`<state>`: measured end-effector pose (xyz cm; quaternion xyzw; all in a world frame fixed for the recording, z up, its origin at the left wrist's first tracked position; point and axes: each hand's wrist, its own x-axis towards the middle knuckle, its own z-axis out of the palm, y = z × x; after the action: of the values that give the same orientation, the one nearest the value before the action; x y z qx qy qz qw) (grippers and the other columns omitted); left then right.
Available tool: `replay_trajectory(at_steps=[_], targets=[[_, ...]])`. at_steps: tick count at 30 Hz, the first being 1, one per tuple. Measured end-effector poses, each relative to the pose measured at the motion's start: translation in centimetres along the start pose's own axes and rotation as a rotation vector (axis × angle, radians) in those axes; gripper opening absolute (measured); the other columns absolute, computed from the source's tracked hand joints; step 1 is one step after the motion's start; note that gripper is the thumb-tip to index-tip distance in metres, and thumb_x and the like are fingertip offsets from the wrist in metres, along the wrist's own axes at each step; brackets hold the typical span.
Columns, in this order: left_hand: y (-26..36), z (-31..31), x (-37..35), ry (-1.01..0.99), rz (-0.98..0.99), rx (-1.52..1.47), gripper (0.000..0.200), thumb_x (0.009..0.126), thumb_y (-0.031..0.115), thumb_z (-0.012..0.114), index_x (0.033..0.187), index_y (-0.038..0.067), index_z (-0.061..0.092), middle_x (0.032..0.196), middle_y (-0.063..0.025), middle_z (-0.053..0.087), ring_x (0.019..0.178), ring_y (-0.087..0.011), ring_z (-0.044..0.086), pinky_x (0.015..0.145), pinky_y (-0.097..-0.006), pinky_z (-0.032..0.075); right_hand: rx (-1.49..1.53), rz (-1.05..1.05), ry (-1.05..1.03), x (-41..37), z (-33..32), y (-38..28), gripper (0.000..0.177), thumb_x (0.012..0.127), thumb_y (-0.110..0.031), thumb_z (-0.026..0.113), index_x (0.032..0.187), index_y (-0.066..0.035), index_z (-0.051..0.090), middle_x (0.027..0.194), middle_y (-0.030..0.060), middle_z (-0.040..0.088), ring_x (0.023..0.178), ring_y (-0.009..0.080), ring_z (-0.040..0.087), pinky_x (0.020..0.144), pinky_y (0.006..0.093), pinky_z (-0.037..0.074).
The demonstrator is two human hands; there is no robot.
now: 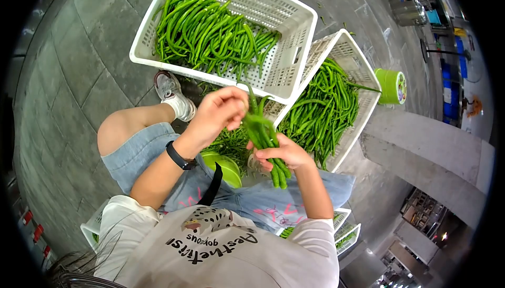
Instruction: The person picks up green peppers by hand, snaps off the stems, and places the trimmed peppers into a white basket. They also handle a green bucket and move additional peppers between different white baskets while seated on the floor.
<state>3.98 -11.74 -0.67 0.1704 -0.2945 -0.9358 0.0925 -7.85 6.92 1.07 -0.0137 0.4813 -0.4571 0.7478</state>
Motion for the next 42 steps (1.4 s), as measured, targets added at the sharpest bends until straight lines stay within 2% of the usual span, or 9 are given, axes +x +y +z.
replay_trajectory(at_steps=[5, 12, 18, 20, 23, 26, 30, 38, 42], targets=[[3.7, -1.1, 1.0, 0.343, 0.278, -0.217, 0.012, 0.090, 0.010, 0.054, 0.099, 0.002, 0.055, 0.080, -0.0025, 0.054, 0.067, -0.0066, 0.046, 0.054, -0.0191, 0.038, 0.047, -0.131, 0.130, 1.5, -1.7, -2.1, 0.030, 0.078, -0.007, 0.065, 0.103, 0.003, 0.052, 0.063, 0.0054, 0.052, 0.049, 0.0142, 0.050, 0.048, 0.0270, 0.043], [0.2, -0.3, 0.3, 0.146, -0.115, 0.107, 0.014, 0.090, 0.015, 0.056, 0.100, 0.005, 0.057, 0.082, -0.0027, 0.060, 0.070, -0.0072, 0.054, 0.063, -0.0203, 0.044, -0.199, -0.448, 0.588, 12.9, -9.3, -11.2, 0.019, 0.082, -0.010, 0.063, 0.094, -0.001, 0.051, 0.065, 0.0057, 0.055, 0.051, 0.0138, 0.054, 0.048, 0.0289, 0.047], [-1.5, 0.4, 0.6, 0.009, -0.119, 0.200, 0.011, 0.090, 0.010, 0.057, 0.098, 0.004, 0.055, 0.081, 0.0000, 0.057, 0.068, -0.0054, 0.050, 0.061, -0.0196, 0.042, -1.170, -0.085, 1.197, 24.1, -19.6, -12.8, 0.087, 0.068, -0.042, 0.076, 0.123, 0.014, 0.041, 0.113, 0.0314, 0.057, 0.109, 0.0390, 0.056, 0.091, 0.0384, 0.045], [-1.0, 1.3, 0.3, 0.020, -0.040, 0.473, 0.012, 0.086, 0.008, 0.060, 0.096, 0.003, 0.054, 0.075, -0.0012, 0.055, 0.062, -0.0064, 0.050, 0.056, -0.0209, 0.042, -1.257, -0.092, 1.209, 25.1, -21.6, -10.9, 0.087, 0.069, -0.044, 0.075, 0.127, 0.011, 0.042, 0.116, 0.0292, 0.056, 0.109, 0.0381, 0.056, 0.092, 0.0394, 0.045], [-3.5, 1.0, -0.1, -0.006, 0.395, 1.064, 0.018, 0.076, 0.004, 0.061, 0.093, 0.005, 0.054, 0.074, -0.0100, 0.054, 0.066, -0.0233, 0.057, 0.056, -0.0322, 0.046, -1.150, -0.186, 1.037, 23.8, -21.8, -9.4, 0.071, 0.074, -0.038, 0.074, 0.125, 0.005, 0.048, 0.116, 0.0244, 0.058, 0.107, 0.0327, 0.058, 0.090, 0.0365, 0.047], [-5.3, 1.1, -1.1, -0.039, 0.397, 1.491, 0.019, 0.073, 0.005, 0.058, 0.091, 0.007, 0.055, 0.074, -0.0099, 0.052, 0.069, -0.0272, 0.058, 0.058, -0.0375, 0.048, -0.756, -0.571, 0.749, 17.3, -20.2, -7.7, 0.049, 0.081, -0.024, 0.068, 0.120, 0.003, 0.054, 0.110, 0.0182, 0.063, 0.103, 0.0246, 0.061, 0.086, 0.0322, 0.048], [-7.7, 0.3, -1.5, -0.199, 0.295, 1.687, 0.019, 0.072, 0.005, 0.055, 0.091, 0.005, 0.054, 0.075, -0.0120, 0.052, 0.072, -0.0283, 0.060, 0.057, -0.0372, 0.050, -0.473, -0.721, 0.872, 4.8, -17.0, -5.7, 0.026, 0.088, -0.012, 0.059, 0.109, 0.004, 0.058, 0.098, 0.0109, 0.065, 0.088, 0.0155, 0.063, 0.079, 0.0262, 0.049], [-12.7, -2.6, -1.4, -0.470, 0.071, 1.992, 0.029, 0.071, 0.006, 0.062, 0.099, 0.000, 0.056, 0.089, -0.0189, 0.056, 0.086, -0.0329, 0.059, 0.067, -0.0397, 0.052, -0.335, -0.263, 0.933, -1.1, -25.7, 6.0, 0.020, 0.087, -0.015, 0.057, 0.101, -0.001, 0.059, 0.087, 0.0077, 0.065, 0.070, 0.0133, 0.062, 0.062, 0.0245, 0.050], [-14.2, -3.5, -2.6, -0.667, -0.134, 2.140, 0.030, 0.075, 0.016, 0.063, 0.104, 0.007, 0.059, 0.098, -0.0154, 0.058, 0.095, -0.0304, 0.056, 0.077, -0.0430, 0.046, -0.666, 0.099, 0.997, 6.5, -28.4, 8.9, 0.051, 0.077, -0.037, 0.070, 0.103, 0.005, 0.058, 0.081, 0.0111, 0.063, 0.068, 0.0196, 0.062, 0.060, 0.0306, 0.053]])
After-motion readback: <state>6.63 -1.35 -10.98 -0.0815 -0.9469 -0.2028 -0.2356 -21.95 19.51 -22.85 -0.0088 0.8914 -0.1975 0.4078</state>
